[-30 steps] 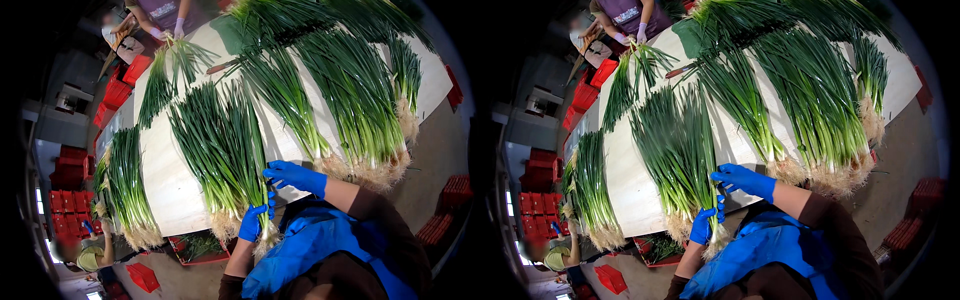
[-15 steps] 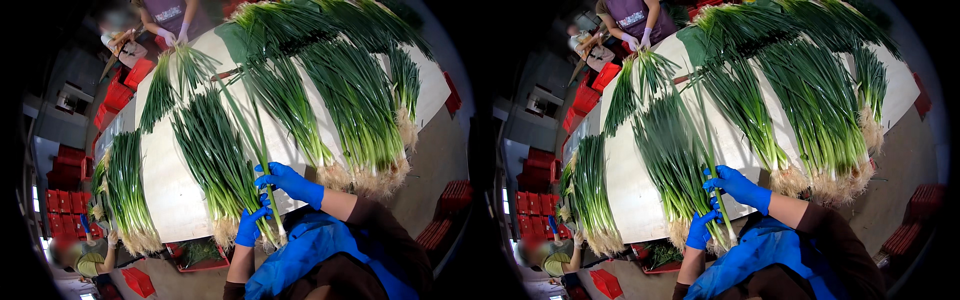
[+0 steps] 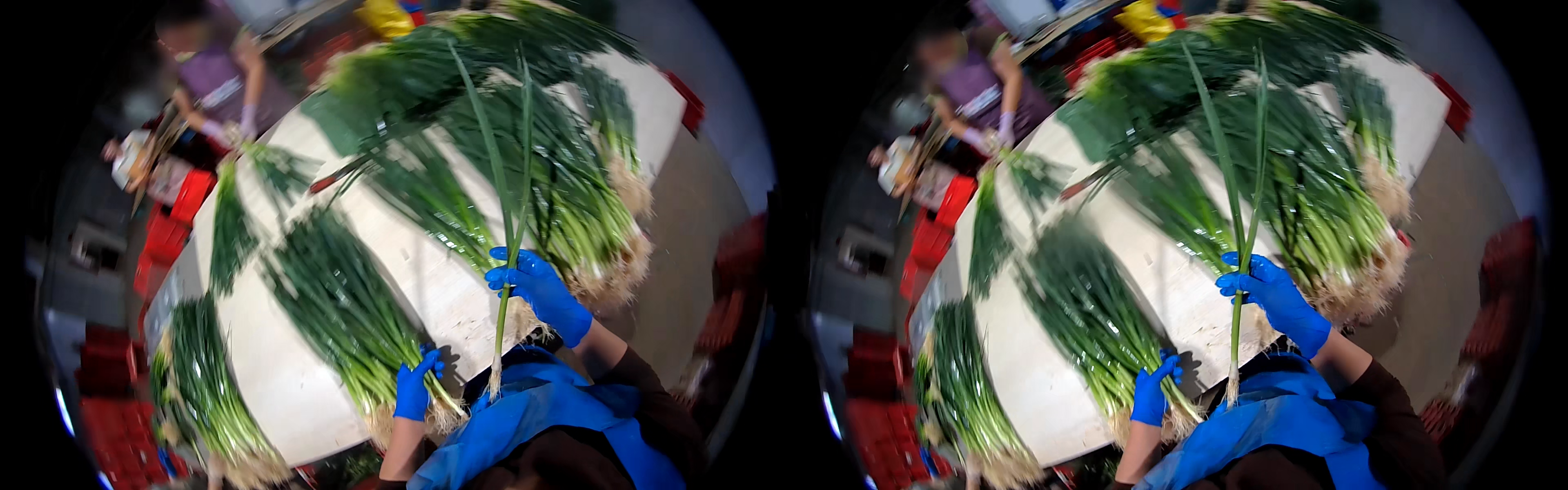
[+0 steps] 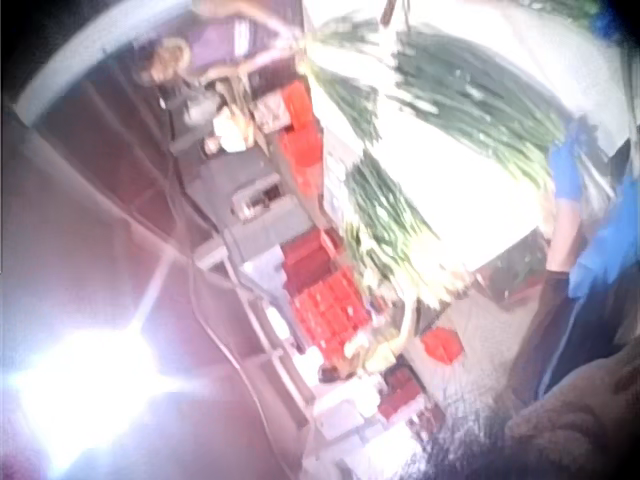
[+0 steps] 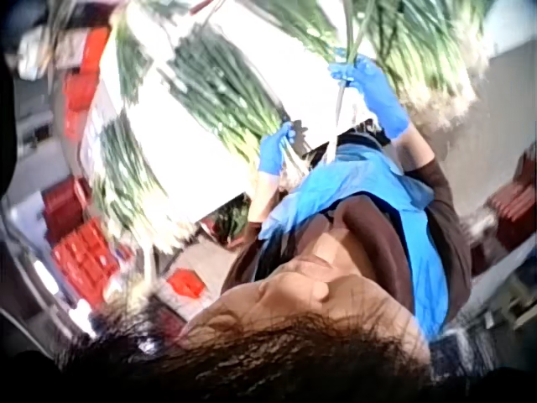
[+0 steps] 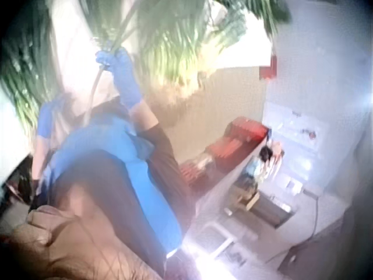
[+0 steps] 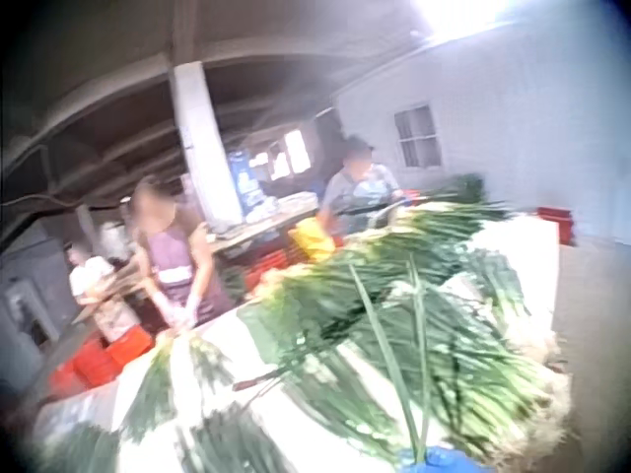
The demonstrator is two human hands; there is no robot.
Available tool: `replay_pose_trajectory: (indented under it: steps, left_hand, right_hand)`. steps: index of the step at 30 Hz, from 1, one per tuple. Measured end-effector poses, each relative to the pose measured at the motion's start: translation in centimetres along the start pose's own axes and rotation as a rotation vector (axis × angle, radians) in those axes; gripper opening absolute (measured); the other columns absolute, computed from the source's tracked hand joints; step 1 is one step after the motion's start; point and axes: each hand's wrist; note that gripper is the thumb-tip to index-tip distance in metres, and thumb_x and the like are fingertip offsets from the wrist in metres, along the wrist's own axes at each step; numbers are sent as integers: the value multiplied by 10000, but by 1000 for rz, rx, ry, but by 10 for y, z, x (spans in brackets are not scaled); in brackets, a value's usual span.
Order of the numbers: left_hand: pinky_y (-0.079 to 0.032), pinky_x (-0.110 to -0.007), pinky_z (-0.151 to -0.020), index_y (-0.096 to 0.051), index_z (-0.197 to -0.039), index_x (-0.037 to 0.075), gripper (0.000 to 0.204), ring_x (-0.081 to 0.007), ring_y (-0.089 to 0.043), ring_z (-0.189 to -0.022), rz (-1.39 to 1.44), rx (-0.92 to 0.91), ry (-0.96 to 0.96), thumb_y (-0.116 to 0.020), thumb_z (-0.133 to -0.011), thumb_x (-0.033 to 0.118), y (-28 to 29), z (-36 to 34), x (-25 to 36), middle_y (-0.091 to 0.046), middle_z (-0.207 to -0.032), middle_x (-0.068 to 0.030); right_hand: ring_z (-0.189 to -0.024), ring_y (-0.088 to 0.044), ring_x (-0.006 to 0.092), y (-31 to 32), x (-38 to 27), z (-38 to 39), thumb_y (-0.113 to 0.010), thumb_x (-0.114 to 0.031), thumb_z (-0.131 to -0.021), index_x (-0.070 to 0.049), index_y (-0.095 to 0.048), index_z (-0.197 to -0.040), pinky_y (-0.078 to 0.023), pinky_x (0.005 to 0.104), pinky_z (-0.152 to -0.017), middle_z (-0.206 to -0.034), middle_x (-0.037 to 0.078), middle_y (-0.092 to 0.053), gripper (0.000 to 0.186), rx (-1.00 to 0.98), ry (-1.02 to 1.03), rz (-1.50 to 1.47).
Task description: The person trims the root ends of green onions by hand and places the trimmed pieces into a red crate. The person also aligns and bundles the green onions on the table while other workers perform similar tasks nearby.
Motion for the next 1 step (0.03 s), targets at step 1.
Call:
replay_pose_trajectory:
  steps: [1]
  left_hand:
    - [-506,-320,-628,-528,-1176,3,397,-227,-629,-752,-27,-54,27,-648,-798,19,-6,-10,3,-654,-983,-150]
  right_hand:
    - [-967,-621,223,1,-2,6,-578,-168,-898,-59,-415,-1343,-491,368,-865,-1060,143,-640,487,52,-6,5]
Point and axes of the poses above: each hand's wrist, its own z-axis away from the middle knuckle, its own y-axis out of the back of the hand, x = y × z
